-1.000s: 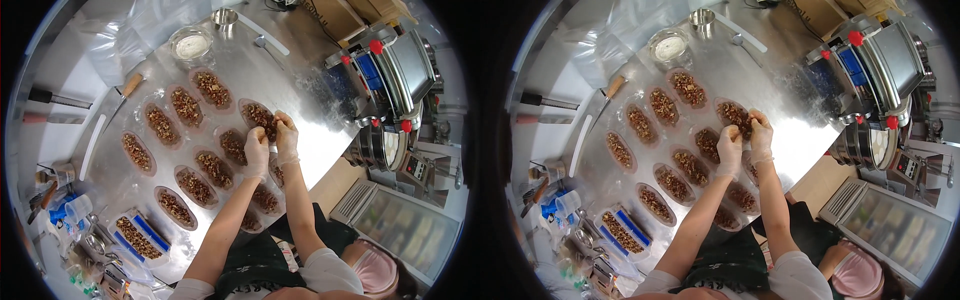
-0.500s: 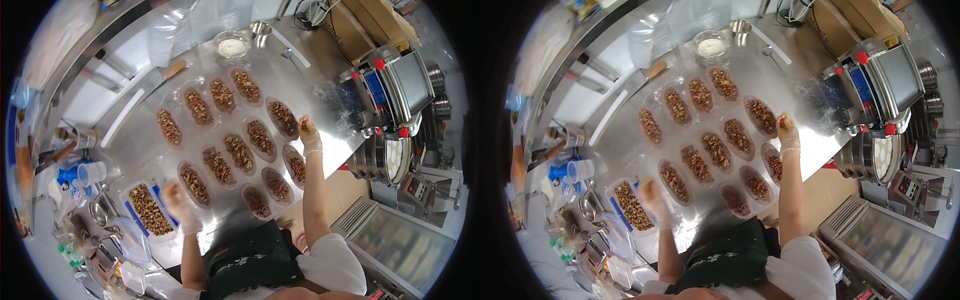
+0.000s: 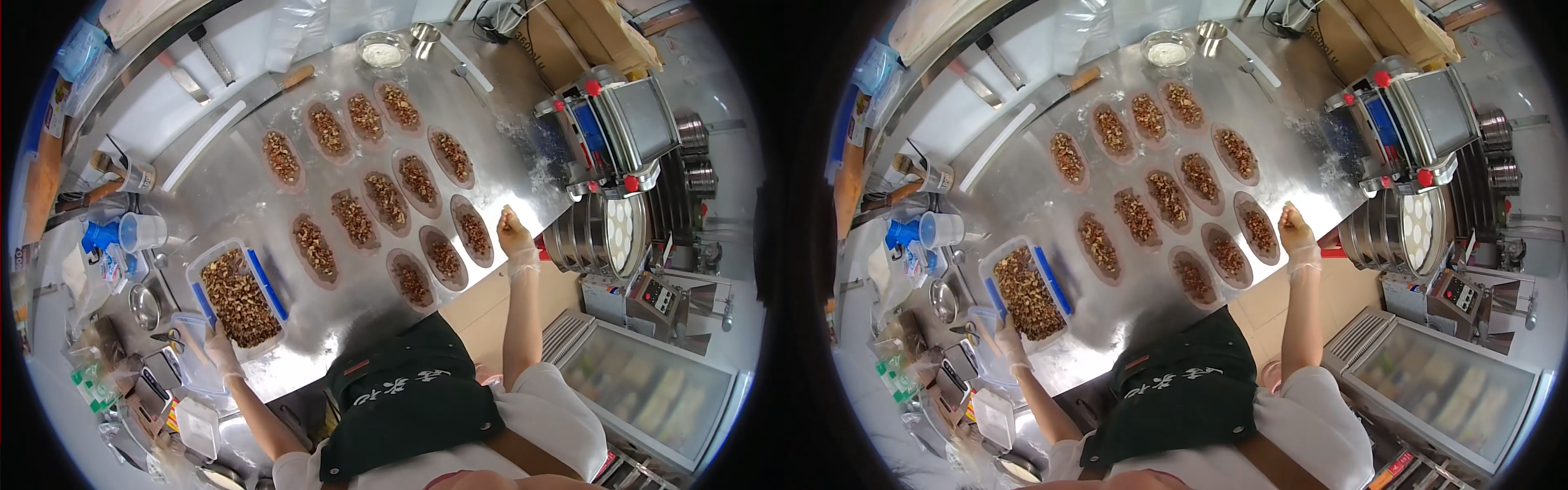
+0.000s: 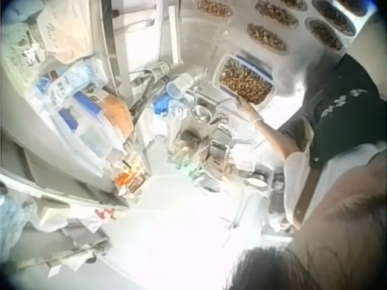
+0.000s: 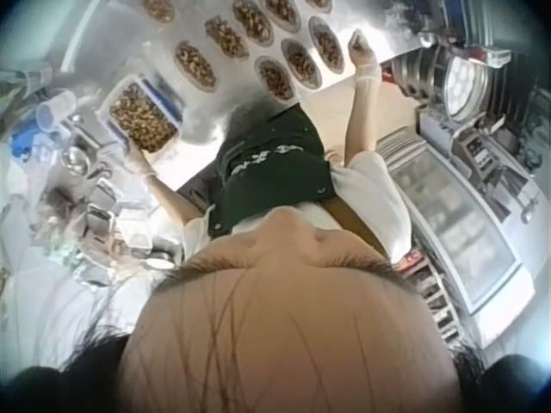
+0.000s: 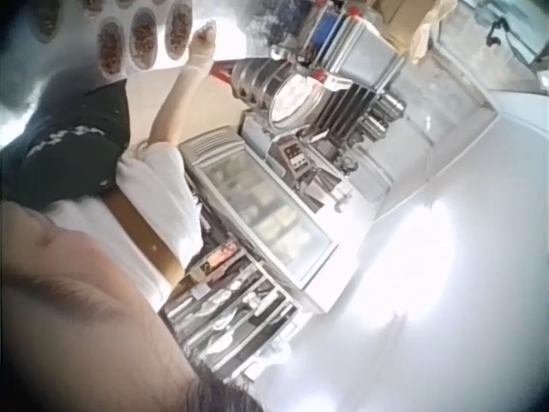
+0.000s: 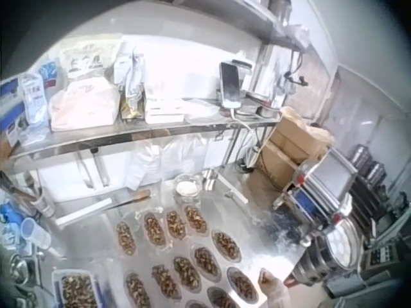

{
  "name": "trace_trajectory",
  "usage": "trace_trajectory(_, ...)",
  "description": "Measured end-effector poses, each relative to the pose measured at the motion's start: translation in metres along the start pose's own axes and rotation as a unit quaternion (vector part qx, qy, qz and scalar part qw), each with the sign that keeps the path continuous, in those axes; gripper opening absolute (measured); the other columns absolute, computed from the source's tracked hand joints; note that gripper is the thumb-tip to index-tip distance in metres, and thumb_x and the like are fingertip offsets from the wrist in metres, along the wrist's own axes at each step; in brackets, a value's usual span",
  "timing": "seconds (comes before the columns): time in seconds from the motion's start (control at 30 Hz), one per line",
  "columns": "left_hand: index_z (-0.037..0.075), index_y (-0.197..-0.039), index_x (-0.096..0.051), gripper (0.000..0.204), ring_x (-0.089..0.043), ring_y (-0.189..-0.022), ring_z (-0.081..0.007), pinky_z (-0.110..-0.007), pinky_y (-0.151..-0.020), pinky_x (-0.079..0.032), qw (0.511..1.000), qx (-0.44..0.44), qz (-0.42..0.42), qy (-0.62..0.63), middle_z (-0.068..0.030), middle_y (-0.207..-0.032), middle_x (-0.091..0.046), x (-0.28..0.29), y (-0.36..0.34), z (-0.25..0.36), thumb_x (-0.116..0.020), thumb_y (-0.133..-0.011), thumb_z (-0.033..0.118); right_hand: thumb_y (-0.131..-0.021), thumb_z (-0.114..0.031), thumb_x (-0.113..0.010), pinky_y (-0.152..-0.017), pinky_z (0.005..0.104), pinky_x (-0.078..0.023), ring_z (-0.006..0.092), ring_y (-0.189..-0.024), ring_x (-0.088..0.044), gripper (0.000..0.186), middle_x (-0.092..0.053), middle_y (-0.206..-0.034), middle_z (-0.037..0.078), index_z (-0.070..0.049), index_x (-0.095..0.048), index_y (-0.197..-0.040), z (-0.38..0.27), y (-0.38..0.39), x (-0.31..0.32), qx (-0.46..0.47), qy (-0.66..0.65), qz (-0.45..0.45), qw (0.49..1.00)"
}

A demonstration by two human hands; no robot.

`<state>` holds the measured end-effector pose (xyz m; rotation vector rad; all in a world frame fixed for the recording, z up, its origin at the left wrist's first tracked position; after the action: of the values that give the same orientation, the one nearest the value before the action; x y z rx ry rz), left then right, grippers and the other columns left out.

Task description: The person fills pieces of dough with nuts, rolls them into cylinders, and places them onto a steaming tray. The person then picks up a plastic container filled with nuts and places it on a shelf.

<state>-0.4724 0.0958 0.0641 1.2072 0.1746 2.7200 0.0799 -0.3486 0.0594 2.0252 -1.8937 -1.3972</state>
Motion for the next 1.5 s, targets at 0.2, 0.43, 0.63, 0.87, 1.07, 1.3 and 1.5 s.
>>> trace_trajectory(0.2, -0.003, -0.1, -0.067, 0.023, -0.048, -0.064, -0.0137, -0.032, -0.06, -0.042, 1.0, -0.003, 0.026, 0.005, -0.0049, -0.073, -0.059, -0.019, 0.098, 0.116, -0.061, -0.094, 0.018, -0.092, 0.0, -0.054, -0.074, 0.0228, -0.049, 0.013, -0.082, -0.057, 0.024, -0.063, -0.1, 0.008, 0.004, -0.06, -0.115, -0.058, 0.002, 0.013, -0.003, 0.086, -0.031, 0.996)
trace_trajectory(0.43, 0.006, -0.123, -0.057, 0.035, -0.063, -0.088, -0.0385, -0.044, -0.08, -0.049, 0.958, -0.009, -0.286, 0.027, -0.0256, -0.1, -0.063, -0.244, 0.238, 0.323, -0.05, -0.09, 0.015, -0.092, 0.004, -0.053, -0.068, 0.0239, -0.046, 0.0126, -0.074, -0.054, 0.014, -0.062, -0.088, 0.007, 0.0, -0.067, -0.095, -0.125, -0.024, -0.057, 0.092, 0.277, -0.158, 0.943)
trace_trajectory(0.63, 0.007, -0.135, -0.046, 0.047, -0.063, -0.09, -0.0403, -0.049, -0.078, -0.051, 0.977, -0.066, -0.204, -0.012, -0.0205, -0.11, -0.057, -0.437, 0.316, 0.409, -0.05, -0.09, 0.016, -0.092, -0.001, -0.056, -0.07, 0.0213, -0.045, 0.0075, -0.077, -0.055, 0.018, -0.065, -0.092, 0.002, 0.001, -0.067, -0.106, -0.149, -0.075, -0.072, 0.191, 0.564, -0.228, 0.77)
trace_trajectory(0.87, 0.008, -0.138, -0.044, 0.057, -0.061, -0.097, -0.0402, -0.047, -0.082, -0.051, 0.986, -0.021, -0.162, 0.042, -0.0205, -0.113, -0.056, -0.482, 0.35, 0.436, -0.061, -0.088, 0.03, -0.084, -0.041, -0.066, -0.093, 0.0432, -0.047, 0.0345, -0.115, -0.054, 0.06, -0.057, -0.125, 0.018, -0.001, -0.052, -0.127, -0.112, -0.151, -0.015, 0.35, 0.864, -0.208, 0.298)
trace_trajectory(1.07, 0.01, -0.133, -0.05, 0.049, -0.062, -0.091, -0.0313, -0.04, -0.079, -0.051, 0.983, 0.005, -0.136, 0.121, -0.0136, -0.103, -0.059, -0.444, 0.404, 0.369, -0.065, -0.088, 0.021, -0.082, -0.045, -0.067, -0.062, 0.0352, -0.054, 0.021, -0.077, -0.061, 0.056, -0.059, -0.093, 0.008, -0.004, -0.056, -0.117, -0.098, -0.167, -0.006, 0.43, 0.862, -0.179, 0.201)
trace_trajectory(1.3, 0.0, -0.127, -0.057, 0.033, -0.059, -0.088, -0.011, -0.024, -0.08, -0.048, 0.936, 0.153, -0.094, 0.301, -0.0029, -0.101, -0.064, -0.405, 0.439, 0.299, -0.057, -0.095, 0.007, -0.093, -0.024, -0.06, -0.072, 0.0327, -0.051, 0.0225, -0.076, -0.063, 0.022, -0.067, -0.085, 0.011, -0.005, -0.067, -0.101, -0.121, -0.192, -0.006, 0.173, 0.643, -0.167, 0.727)
trace_trajectory(1.5, 0.0, -0.124, -0.06, 0.029, -0.057, -0.083, -0.0068, -0.02, -0.077, -0.047, 0.872, 0.197, -0.105, 0.435, -0.0003, -0.1, -0.064, -0.384, 0.43, 0.29, -0.056, -0.097, 0.009, -0.096, -0.03, -0.058, -0.041, 0.0221, -0.031, 0.0091, -0.052, -0.044, 0.021, -0.058, -0.073, 0.001, -0.009, -0.061, -0.095, -0.124, -0.197, -0.016, -0.172, 0.324, -0.039, 0.93)
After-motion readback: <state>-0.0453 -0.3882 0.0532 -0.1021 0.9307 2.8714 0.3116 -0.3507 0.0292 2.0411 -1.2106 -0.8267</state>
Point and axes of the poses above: each hand's wrist, its own y-axis away from the middle knuckle, its own x-axis out of the back of the hand, z = x × y, the point moved 1 cm from there along -y, towards the middle knuckle
